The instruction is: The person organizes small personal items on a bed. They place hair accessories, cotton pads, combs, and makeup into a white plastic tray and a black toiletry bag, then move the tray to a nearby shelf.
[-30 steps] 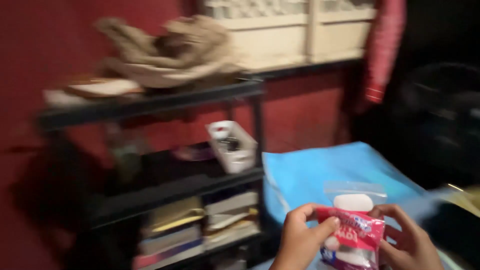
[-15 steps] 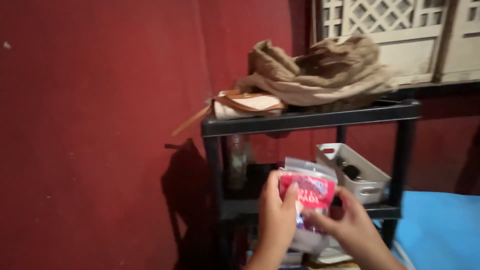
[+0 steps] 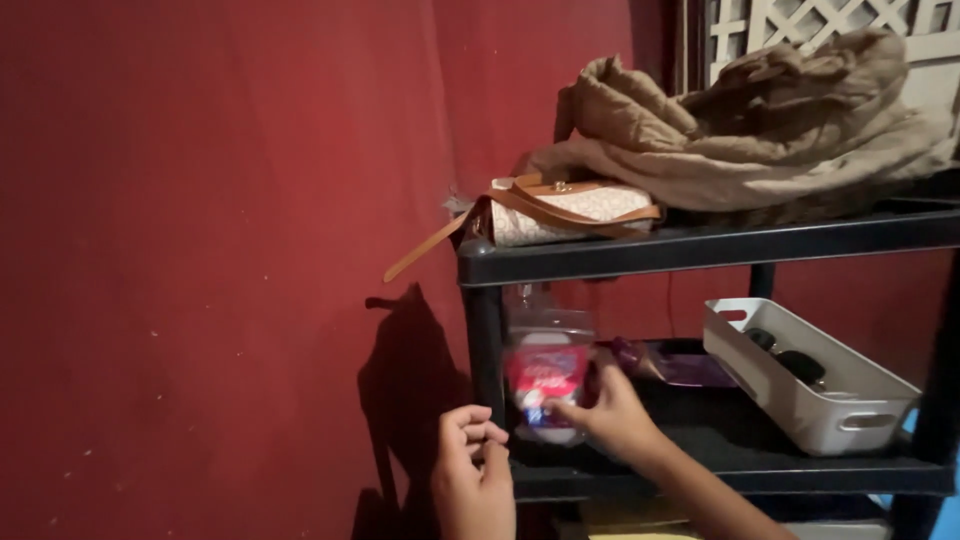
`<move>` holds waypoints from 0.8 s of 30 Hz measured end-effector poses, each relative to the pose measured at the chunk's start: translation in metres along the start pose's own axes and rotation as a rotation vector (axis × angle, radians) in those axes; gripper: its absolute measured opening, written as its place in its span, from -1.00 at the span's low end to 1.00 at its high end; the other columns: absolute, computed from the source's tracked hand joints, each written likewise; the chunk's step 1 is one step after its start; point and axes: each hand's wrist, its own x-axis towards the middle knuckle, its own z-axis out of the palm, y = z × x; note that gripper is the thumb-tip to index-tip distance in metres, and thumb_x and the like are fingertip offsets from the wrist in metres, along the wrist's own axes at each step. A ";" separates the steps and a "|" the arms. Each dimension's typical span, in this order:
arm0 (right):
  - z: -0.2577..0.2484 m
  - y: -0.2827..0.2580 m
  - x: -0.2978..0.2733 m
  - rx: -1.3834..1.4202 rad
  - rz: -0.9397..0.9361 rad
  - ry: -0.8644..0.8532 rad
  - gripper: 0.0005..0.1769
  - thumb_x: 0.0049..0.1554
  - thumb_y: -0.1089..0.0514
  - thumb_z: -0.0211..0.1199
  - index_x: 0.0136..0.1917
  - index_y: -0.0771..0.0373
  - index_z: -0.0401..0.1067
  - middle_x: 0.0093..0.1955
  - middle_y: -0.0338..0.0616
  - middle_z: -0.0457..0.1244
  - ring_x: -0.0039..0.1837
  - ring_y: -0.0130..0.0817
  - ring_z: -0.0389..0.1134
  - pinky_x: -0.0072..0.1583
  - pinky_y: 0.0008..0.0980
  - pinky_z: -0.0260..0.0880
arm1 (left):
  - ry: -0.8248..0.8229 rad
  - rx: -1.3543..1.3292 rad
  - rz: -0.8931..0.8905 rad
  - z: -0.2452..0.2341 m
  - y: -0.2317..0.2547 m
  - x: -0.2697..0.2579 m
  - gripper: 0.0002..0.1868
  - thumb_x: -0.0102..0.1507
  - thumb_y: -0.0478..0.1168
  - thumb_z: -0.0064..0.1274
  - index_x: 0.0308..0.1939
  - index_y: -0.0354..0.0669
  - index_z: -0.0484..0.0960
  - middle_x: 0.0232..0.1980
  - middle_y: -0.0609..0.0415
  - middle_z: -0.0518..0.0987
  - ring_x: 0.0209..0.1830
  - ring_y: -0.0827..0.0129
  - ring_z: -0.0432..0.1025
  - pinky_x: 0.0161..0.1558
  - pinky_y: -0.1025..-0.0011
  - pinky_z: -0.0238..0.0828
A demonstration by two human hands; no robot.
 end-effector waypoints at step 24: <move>0.005 0.053 0.032 -0.096 0.236 -0.541 -0.58 0.05 0.33 0.41 0.21 0.29 0.53 0.18 -0.22 0.39 0.18 -0.47 0.42 0.19 -0.48 0.45 | -0.238 0.304 0.387 0.061 -0.063 -0.029 -0.18 0.04 -0.25 0.20 0.41 -0.05 0.36 0.58 -0.23 0.31 0.58 -0.08 0.18 0.43 0.13 0.17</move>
